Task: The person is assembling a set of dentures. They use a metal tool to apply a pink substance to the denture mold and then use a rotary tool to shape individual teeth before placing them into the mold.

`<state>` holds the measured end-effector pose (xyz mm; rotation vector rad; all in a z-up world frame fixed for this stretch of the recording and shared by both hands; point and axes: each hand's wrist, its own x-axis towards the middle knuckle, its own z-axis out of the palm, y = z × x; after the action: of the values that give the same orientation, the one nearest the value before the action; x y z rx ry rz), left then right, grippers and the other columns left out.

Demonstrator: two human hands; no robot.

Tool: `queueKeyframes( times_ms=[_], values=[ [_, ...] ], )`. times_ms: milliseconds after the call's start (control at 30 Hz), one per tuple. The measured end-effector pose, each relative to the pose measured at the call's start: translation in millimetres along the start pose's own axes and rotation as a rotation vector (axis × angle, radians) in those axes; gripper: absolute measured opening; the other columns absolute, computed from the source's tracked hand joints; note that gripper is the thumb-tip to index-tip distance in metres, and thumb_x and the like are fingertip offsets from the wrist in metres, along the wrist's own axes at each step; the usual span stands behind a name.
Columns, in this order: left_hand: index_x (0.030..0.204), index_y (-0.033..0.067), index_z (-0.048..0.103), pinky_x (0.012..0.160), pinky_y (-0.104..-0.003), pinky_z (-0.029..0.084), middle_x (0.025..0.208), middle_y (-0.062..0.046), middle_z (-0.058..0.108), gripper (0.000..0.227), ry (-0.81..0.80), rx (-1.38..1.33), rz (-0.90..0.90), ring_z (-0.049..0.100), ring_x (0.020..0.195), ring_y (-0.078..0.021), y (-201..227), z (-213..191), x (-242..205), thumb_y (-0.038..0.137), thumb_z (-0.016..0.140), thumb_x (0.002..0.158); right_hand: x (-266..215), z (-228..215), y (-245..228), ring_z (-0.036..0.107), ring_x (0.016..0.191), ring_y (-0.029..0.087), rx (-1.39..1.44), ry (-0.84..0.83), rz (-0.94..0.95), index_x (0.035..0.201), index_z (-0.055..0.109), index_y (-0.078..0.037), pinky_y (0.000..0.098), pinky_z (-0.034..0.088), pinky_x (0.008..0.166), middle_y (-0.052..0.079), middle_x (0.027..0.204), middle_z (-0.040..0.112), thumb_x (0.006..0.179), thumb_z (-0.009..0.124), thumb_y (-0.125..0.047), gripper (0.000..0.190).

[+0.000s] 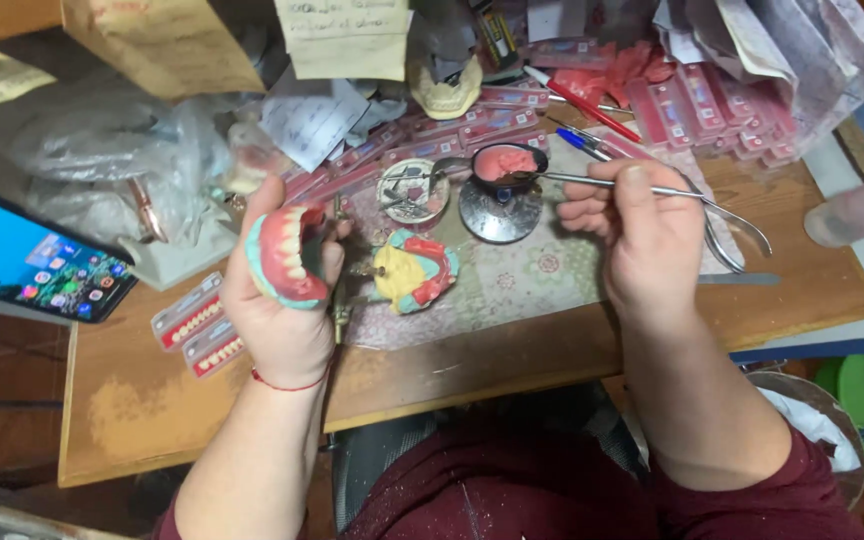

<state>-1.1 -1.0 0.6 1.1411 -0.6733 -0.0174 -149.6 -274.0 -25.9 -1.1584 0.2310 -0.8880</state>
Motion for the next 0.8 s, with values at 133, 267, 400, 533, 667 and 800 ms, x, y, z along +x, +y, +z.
queueKeyframes(
  times_ms=[133, 267, 400, 533, 667, 800],
  values=[
    [0.159, -0.0015, 0.046, 0.103, -0.034, 0.058, 0.119, -0.007, 0.069, 0.067, 0.007, -0.023, 0.010, 0.069, 0.106, -0.0167, 0, 0, -1, 0.000, 0.078, 0.100, 0, 3, 2, 0.072, 0.082, 0.023, -0.036, -0.021, 0.052, 0.115, 0.062, 0.005, 0.0332, 0.061, 0.076, 0.021, 0.101, 0.072, 0.113, 0.056, -0.026, 0.032],
    [0.158, -0.0015, 0.046, 0.103, -0.034, 0.057, 0.120, -0.007, 0.069, 0.068, 0.010, -0.022, 0.003, 0.069, 0.107, -0.0169, 0, 0, 0, -0.001, 0.079, 0.099, 0, 4, 3, 0.073, 0.083, 0.023, -0.063, -0.026, 0.069, 0.116, 0.063, 0.005, 0.0332, 0.061, 0.076, 0.021, 0.102, 0.072, 0.112, 0.056, -0.026, 0.032],
    [0.158, -0.0017, 0.046, 0.103, -0.034, 0.058, 0.120, -0.007, 0.070, 0.066, 0.004, -0.013, 0.007, 0.069, 0.107, -0.0172, -1, 0, -1, -0.001, 0.078, 0.099, -3, 2, 4, 0.073, 0.085, 0.025, -0.031, -0.021, 0.061, 0.116, 0.063, 0.005, 0.0348, 0.062, 0.078, 0.022, 0.104, 0.072, 0.112, 0.055, -0.025, 0.031],
    [0.157, -0.0020, 0.046, 0.101, -0.033, 0.059, 0.122, -0.007, 0.069, 0.065, 0.003, -0.015, 0.007, 0.070, 0.107, -0.0178, -1, -1, -1, -0.003, 0.077, 0.100, -16, -1, 9, 0.074, 0.087, 0.028, 0.092, -0.072, -0.027, 0.117, 0.064, 0.005, 0.0386, 0.063, 0.081, 0.023, 0.103, 0.071, 0.115, 0.054, -0.023, 0.029],
    [0.157, -0.0025, 0.047, 0.100, -0.032, 0.059, 0.126, -0.006, 0.066, 0.064, 0.003, -0.021, 0.010, 0.069, 0.107, -0.0168, -1, -1, 0, -0.005, 0.076, 0.099, -38, 2, 16, 0.075, 0.088, 0.029, 0.132, -0.215, -0.001, 0.113, 0.064, 0.005, 0.0420, 0.063, 0.085, 0.024, 0.100, 0.072, 0.114, 0.055, -0.021, 0.028],
    [0.158, -0.0018, 0.046, 0.103, -0.034, 0.059, 0.126, -0.006, 0.066, 0.064, -0.007, -0.008, 0.016, 0.068, 0.110, -0.0158, -1, 0, 0, -0.007, 0.074, 0.100, -46, 5, 13, 0.074, 0.096, 0.027, -0.065, -0.428, -0.004, 0.113, 0.066, 0.007, 0.0401, 0.060, 0.094, 0.022, 0.103, 0.073, 0.111, 0.056, -0.018, 0.026]
  ],
)
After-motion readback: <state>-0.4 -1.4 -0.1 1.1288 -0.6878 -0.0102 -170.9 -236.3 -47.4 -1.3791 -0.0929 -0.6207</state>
